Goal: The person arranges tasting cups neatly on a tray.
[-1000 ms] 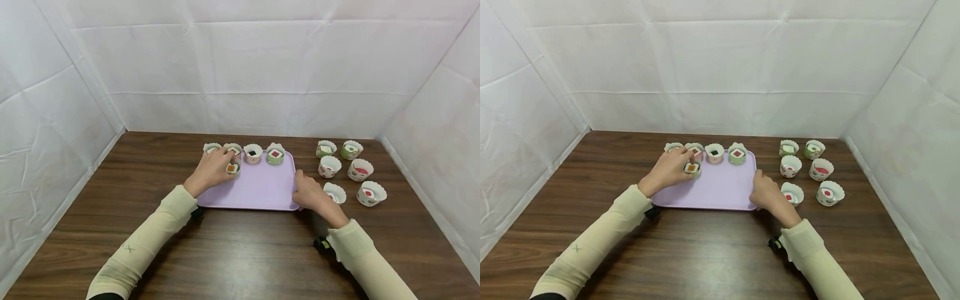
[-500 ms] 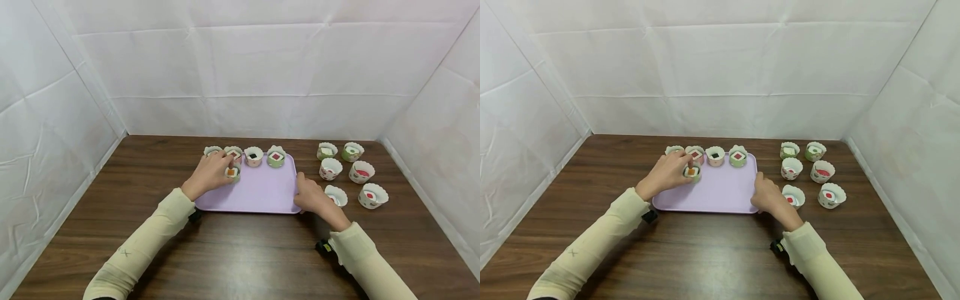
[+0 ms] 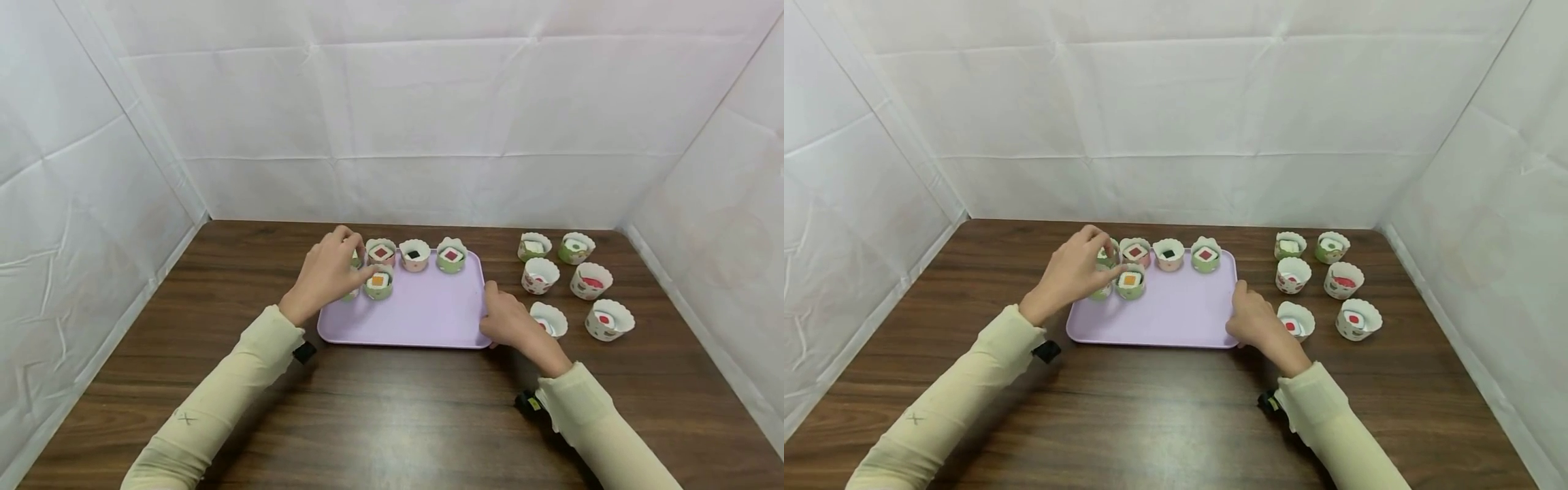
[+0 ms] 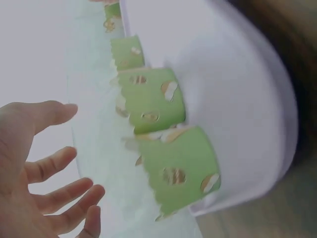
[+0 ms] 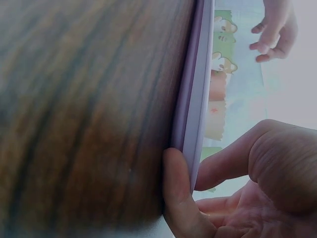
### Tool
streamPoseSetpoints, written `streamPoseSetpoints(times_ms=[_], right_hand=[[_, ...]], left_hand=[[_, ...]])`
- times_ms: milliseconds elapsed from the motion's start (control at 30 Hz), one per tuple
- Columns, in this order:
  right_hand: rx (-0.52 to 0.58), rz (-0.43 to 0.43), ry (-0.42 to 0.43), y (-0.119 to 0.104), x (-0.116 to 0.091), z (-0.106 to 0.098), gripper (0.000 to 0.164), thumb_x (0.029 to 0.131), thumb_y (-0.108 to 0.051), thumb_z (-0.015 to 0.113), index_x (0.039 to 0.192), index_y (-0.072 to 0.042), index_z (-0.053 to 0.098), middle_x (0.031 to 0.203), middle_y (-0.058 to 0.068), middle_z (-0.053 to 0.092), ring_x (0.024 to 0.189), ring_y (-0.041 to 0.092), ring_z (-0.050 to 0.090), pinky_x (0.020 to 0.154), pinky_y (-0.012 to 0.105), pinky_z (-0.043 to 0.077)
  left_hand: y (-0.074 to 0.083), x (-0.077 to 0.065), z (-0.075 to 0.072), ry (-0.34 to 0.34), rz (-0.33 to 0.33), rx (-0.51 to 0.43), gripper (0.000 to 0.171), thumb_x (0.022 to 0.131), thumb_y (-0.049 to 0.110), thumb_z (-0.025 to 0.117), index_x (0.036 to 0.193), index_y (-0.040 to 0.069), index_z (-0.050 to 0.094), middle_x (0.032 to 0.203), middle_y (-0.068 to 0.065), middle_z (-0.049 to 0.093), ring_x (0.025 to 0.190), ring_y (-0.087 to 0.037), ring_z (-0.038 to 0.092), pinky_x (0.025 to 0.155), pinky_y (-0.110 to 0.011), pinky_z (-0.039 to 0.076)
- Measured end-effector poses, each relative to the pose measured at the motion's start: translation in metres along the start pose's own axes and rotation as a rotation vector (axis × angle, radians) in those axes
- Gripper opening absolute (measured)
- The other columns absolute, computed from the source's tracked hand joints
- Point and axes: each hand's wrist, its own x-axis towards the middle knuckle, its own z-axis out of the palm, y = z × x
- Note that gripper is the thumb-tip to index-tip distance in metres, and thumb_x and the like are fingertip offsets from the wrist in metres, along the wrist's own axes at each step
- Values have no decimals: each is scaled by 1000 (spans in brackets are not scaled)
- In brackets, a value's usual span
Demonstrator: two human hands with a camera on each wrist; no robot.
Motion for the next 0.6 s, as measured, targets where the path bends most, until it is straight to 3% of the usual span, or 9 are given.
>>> streamPoseSetpoints(times_ms=[267,600], right_hand=[[-27,-11,25,1,2,1,43,80,-1,49,120,8,35,98,25,59,48,16,60,50,28,51],[-29,-2,27,2,0,2,43,79,-1,49,119,8,36,97,24,59,48,16,60,50,28,51]], left_hand=[[-15,3,-13,89,-19,18,32,83,44,71,87,15,57,104,-7,57,76,-22,53,59,-37,47],[-19,3,-16,59,-37,10,30,84,44,68,90,16,56,108,-6,56,81,-23,55,66,-40,49]])
